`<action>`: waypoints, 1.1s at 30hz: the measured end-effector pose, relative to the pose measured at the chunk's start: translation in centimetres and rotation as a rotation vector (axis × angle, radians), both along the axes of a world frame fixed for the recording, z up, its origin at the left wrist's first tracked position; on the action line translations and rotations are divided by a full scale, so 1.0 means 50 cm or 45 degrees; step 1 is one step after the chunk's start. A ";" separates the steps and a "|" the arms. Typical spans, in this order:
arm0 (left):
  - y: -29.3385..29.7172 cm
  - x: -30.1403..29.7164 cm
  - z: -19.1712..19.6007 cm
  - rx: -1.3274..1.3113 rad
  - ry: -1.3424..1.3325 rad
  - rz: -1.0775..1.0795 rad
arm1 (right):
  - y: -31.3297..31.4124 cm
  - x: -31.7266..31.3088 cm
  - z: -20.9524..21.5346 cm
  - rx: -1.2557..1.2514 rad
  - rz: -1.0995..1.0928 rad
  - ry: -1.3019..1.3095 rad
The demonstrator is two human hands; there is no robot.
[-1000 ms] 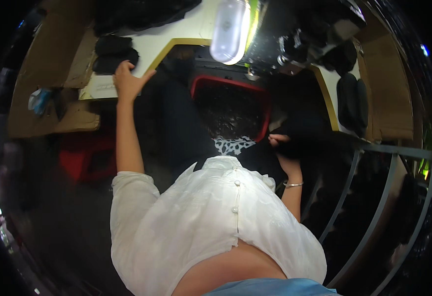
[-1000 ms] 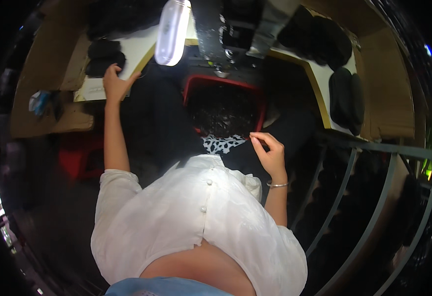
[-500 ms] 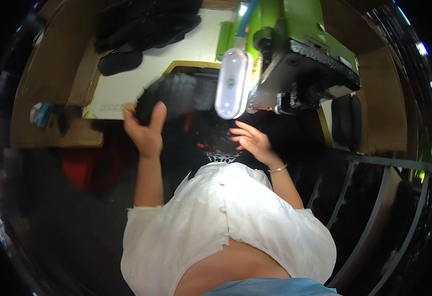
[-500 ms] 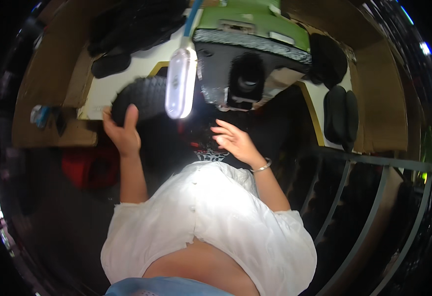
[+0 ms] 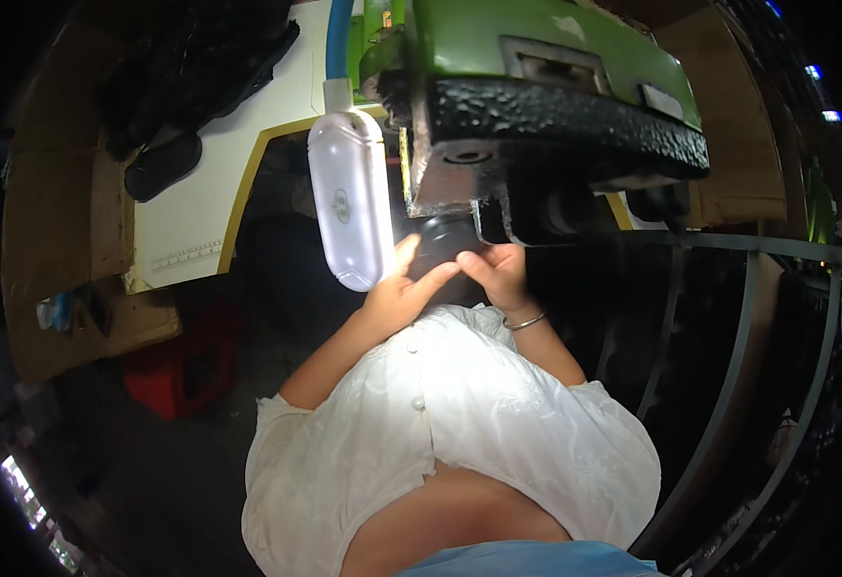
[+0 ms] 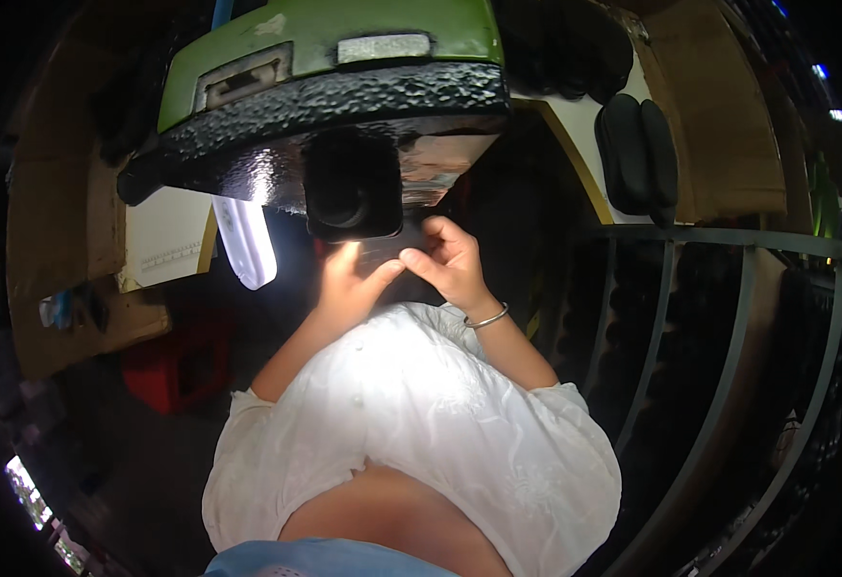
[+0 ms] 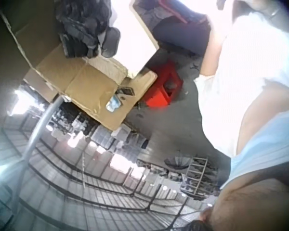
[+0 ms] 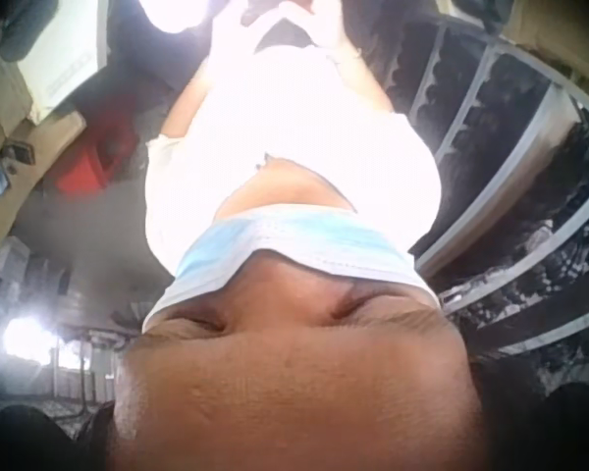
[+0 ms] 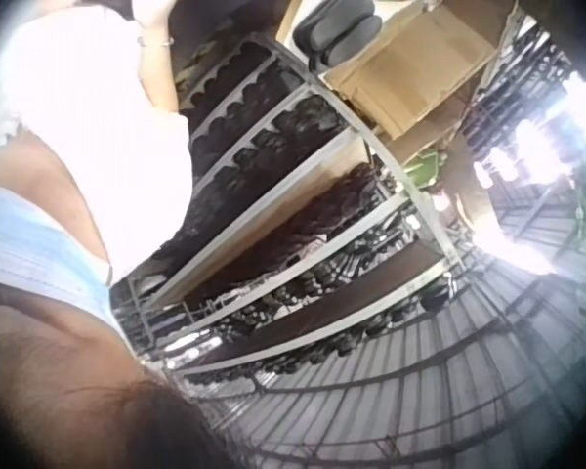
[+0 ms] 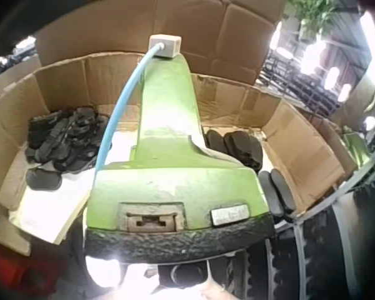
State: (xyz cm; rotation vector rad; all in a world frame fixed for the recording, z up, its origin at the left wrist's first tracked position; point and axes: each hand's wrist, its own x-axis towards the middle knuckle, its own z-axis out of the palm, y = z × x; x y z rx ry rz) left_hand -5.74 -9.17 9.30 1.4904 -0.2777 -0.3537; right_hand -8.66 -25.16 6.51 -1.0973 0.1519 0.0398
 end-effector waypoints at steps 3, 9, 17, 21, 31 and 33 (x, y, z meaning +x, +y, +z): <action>-0.032 0.033 0.017 -0.054 -0.338 -0.020 | 0.003 0.002 0.026 -0.138 0.082 -0.149; -0.021 0.035 0.034 -0.116 -0.062 0.027 | -0.040 -0.036 -0.020 -0.658 0.443 0.050; -0.012 0.025 0.011 -0.195 0.038 0.003 | -0.267 0.005 0.039 -0.561 0.212 -0.177; 0.019 0.033 0.010 -0.013 -0.036 0.146 | -0.220 0.032 0.071 -0.104 -0.036 -0.144; 0.154 0.079 0.022 -0.219 -0.147 0.359 | -0.025 0.061 0.109 -0.675 0.030 -0.445; 0.177 0.084 -0.028 -0.088 -0.111 0.195 | -0.010 0.073 0.119 -0.667 0.096 -0.431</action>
